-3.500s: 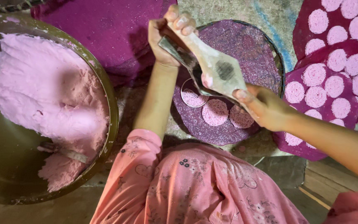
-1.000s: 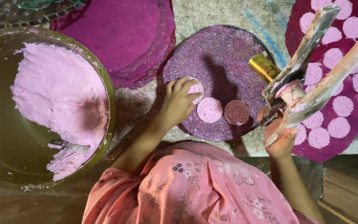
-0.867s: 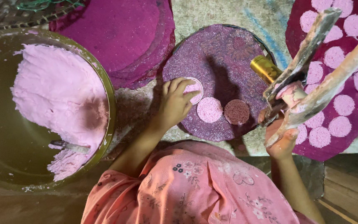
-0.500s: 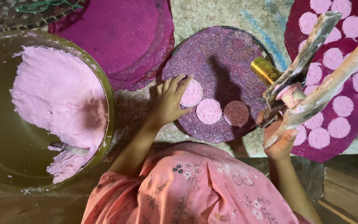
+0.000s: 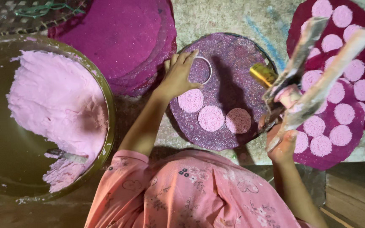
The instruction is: The person sits at a table and uses a hand-held wooden press to mold pink batter into round cakes. They fill the press from a large basin of batter, squeeze the press to extrude a disc onto a round purple mat, lift the press off, and repeat, filling mats with rows of cakes.
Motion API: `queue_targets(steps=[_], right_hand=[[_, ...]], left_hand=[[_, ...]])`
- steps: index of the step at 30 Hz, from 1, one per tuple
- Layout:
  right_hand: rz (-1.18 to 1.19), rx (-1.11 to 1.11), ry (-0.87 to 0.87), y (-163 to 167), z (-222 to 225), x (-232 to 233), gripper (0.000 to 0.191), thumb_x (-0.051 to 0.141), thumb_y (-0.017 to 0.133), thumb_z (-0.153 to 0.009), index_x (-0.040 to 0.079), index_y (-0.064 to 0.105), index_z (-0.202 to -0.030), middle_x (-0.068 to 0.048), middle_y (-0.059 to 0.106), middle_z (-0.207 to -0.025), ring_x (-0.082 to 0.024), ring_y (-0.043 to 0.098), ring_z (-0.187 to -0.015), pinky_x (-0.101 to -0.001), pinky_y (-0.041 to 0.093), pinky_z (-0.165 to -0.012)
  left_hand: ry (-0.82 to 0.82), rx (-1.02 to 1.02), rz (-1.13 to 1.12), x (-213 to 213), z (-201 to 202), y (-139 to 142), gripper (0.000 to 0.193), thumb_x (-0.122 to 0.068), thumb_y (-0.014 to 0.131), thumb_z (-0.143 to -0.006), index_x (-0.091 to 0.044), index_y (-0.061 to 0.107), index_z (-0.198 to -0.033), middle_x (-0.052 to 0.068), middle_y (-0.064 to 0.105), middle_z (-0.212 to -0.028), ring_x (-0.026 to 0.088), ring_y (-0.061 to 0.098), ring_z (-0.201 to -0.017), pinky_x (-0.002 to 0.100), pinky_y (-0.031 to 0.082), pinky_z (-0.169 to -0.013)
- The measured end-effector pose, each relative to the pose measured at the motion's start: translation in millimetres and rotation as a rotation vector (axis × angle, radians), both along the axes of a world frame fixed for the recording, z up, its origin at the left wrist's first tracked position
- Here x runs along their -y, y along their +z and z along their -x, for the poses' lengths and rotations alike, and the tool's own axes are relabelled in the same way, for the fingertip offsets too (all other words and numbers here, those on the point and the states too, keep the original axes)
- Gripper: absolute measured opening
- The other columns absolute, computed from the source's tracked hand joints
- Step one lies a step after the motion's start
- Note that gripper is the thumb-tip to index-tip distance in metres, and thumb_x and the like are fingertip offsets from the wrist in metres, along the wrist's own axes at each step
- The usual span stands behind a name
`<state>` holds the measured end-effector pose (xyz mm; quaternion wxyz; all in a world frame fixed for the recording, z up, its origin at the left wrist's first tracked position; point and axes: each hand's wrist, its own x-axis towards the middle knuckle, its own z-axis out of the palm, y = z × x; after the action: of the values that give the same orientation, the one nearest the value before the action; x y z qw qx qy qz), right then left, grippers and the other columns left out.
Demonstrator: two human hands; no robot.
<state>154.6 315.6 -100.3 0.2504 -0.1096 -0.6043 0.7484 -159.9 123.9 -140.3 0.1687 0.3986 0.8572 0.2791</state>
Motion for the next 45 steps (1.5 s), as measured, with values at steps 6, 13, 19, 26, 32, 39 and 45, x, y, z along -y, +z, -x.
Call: queue_targets(steps=[6, 13, 19, 26, 32, 39, 45], right_hand=[[-0.111, 0.346, 0.405, 6, 31, -35, 0.077, 0.069, 0.056, -0.099, 0.0, 0.053, -0.134, -0.006, 0.059, -0.105, -0.015, 0.055, -0.09, -0.0318, 0.044, -0.078], [0.029, 1.01, 0.741, 51, 133, -52, 0.065, 0.064, 0.044, -0.091, 0.006, 0.063, -0.112, -0.009, 0.07, -0.09, -0.019, 0.067, -0.081, -0.038, 0.058, -0.076], [-0.674, 0.971, 0.659, 86, 199, -31, 0.076, 0.068, 0.035, -0.098, 0.0, 0.067, -0.086, -0.009, 0.067, -0.07, -0.019, 0.064, -0.06, -0.0383, 0.055, -0.061], [-0.746, 1.027, 0.622, 84, 206, -2, 0.07, 0.066, 0.037, -0.096, 0.002, 0.066, -0.096, -0.007, 0.063, -0.067, -0.02, 0.063, -0.059, -0.0375, 0.054, -0.06], [-0.971, 1.06, 0.547, 106, 204, -10, 0.069, 0.063, 0.038, -0.099, 0.003, 0.069, -0.112, -0.016, 0.067, -0.074, -0.03, 0.068, -0.07, -0.0457, 0.053, -0.07], [-1.099, 0.738, 0.399, 96, 213, -1, 0.068, 0.059, 0.046, -0.101, -0.001, 0.066, -0.127, -0.025, 0.07, -0.095, -0.042, 0.069, -0.089, -0.0522, 0.05, -0.08], [-0.955, 0.888, 0.482, 75, 215, 14, 0.073, 0.063, 0.039, -0.102, -0.004, 0.068, -0.107, -0.017, 0.064, -0.068, -0.032, 0.067, -0.067, -0.0466, 0.052, -0.069]], left_hand=[[-0.102, 0.532, -0.604, -12, 17, 9, 0.099, -0.069, 0.067, -0.092, -0.003, 0.037, -0.159, 0.014, 0.044, -0.159, 0.029, 0.035, -0.151, 0.053, 0.021, -0.126], [-0.356, 1.632, -1.682, -29, 27, 35, 0.066, -0.072, 0.045, -0.101, -0.01, 0.061, -0.121, 0.004, 0.065, -0.108, 0.021, 0.062, -0.11, 0.042, 0.043, -0.112], [-0.206, 1.651, -1.906, -25, 68, 31, 0.049, -0.064, 0.046, -0.102, -0.017, 0.051, -0.088, -0.004, 0.051, -0.079, 0.014, 0.055, -0.08, 0.037, 0.046, -0.094], [-0.081, 1.602, -1.875, -14, 68, 17, 0.043, -0.057, 0.047, -0.098, -0.018, 0.05, -0.081, -0.005, 0.049, -0.073, 0.012, 0.051, -0.073, 0.037, 0.047, -0.082], [-0.069, 1.74, -1.949, -43, 58, 21, 0.033, -0.045, 0.049, -0.099, -0.018, 0.047, -0.08, -0.005, 0.045, -0.072, 0.013, 0.047, -0.072, 0.03, 0.042, -0.077], [-0.097, 1.565, -1.851, -40, 84, 48, 0.036, -0.048, 0.045, -0.096, -0.019, 0.044, -0.076, -0.005, 0.041, -0.066, 0.014, 0.043, -0.065, 0.036, 0.043, -0.073], [0.045, 1.525, -1.802, -18, 86, 44, 0.037, -0.049, 0.041, -0.095, -0.018, 0.044, -0.073, -0.004, 0.04, -0.063, 0.015, 0.041, -0.061, 0.036, 0.041, -0.07]])
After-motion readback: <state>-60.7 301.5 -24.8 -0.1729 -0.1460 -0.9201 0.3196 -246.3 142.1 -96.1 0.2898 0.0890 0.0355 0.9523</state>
